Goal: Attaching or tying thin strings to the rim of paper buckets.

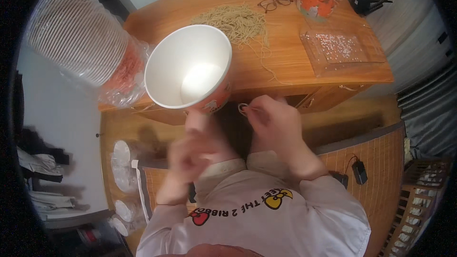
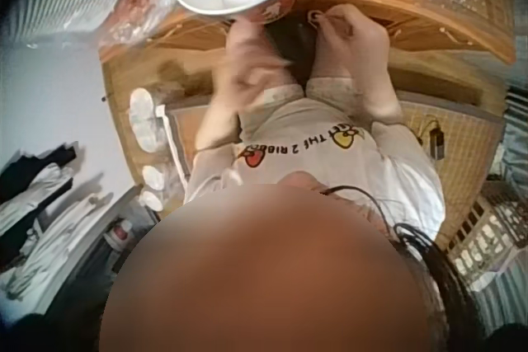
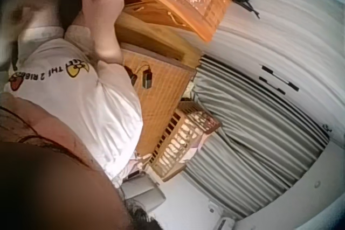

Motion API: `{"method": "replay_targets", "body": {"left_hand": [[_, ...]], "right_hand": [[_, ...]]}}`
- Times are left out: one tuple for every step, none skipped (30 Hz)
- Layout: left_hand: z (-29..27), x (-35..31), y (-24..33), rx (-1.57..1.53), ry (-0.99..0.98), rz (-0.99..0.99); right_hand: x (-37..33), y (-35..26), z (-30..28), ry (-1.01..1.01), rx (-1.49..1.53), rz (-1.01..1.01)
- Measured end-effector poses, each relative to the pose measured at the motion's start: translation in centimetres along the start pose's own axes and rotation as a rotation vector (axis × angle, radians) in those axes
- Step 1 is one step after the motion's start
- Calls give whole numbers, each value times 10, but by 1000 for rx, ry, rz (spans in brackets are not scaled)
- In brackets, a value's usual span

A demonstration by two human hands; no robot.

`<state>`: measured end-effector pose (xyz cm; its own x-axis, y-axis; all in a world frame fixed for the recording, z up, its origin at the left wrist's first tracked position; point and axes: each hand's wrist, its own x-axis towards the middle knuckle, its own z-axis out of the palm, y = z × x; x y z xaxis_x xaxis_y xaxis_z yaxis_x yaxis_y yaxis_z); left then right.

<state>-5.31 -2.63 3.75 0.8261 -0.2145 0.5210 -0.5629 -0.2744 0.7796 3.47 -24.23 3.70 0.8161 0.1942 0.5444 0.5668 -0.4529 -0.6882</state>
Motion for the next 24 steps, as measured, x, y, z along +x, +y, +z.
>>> {"method": "replay_targets", "body": {"left_hand": [[18,0,-1,-80,-96,-144],[35,0,-4,-156,-191,-296],[51,-1,-11,-161,-186,-301],[65,-5,-20,-396,-97,-447],[73,-7,-26,-631,-6,-589],[77,-12,-31,-729,91,-602],[77,-16,-37,-729,100,-605],[74,-9,-36,-898,140,-603],[71,-5,-35,-1062,188,-600],[74,0,-33,-966,308,-562],[71,-2,-38,-964,314,-563],[65,-7,-46,-1024,281,-614],[61,-11,-50,-1084,246,-665],[61,-11,-50,-1083,247,-667],[60,-10,-46,-1023,272,-672],[60,-9,-44,-961,296,-676],[58,-9,-42,-960,298,-678],[56,-9,-42,-1053,286,-672],[54,-9,-42,-1146,272,-666],[54,-9,-43,-1146,273,-667],[54,-9,-45,-1165,292,-664],[55,-9,-46,-1185,310,-661],[54,-7,-45,-1183,310,-664],[54,-4,-42,-1142,357,-659]], "right_hand": [[-3,-7,2,-78,-37,28],[-4,-11,4,-90,-34,28],[-6,-13,5,-144,-20,40],[-7,-15,6,-198,-5,51],[-8,-19,4,-205,-4,52],[-10,-24,2,-284,28,-1],[-12,-27,1,-363,62,-55],[-18,-24,1,-363,58,-51],[-26,-17,5,-402,68,-89],[-33,-12,7,-441,78,-126],[-37,-11,7,-446,82,-128],[-40,-10,7,-556,61,-113],[-43,-9,8,-666,40,-99],[-51,-4,10,-667,42,-97],[-60,1,14,-695,83,-73],[-67,5,17,-722,124,-48],[-72,7,17,-723,127,-48],[-76,9,17,-778,158,-20],[-79,10,18,-831,188,8],[-83,12,19,-832,190,8],[-87,15,21,-833,217,12],[-90,17,22,-833,244,16],[-90,18,23,-832,247,18],[-90,19,25,-836,244,4]]}}
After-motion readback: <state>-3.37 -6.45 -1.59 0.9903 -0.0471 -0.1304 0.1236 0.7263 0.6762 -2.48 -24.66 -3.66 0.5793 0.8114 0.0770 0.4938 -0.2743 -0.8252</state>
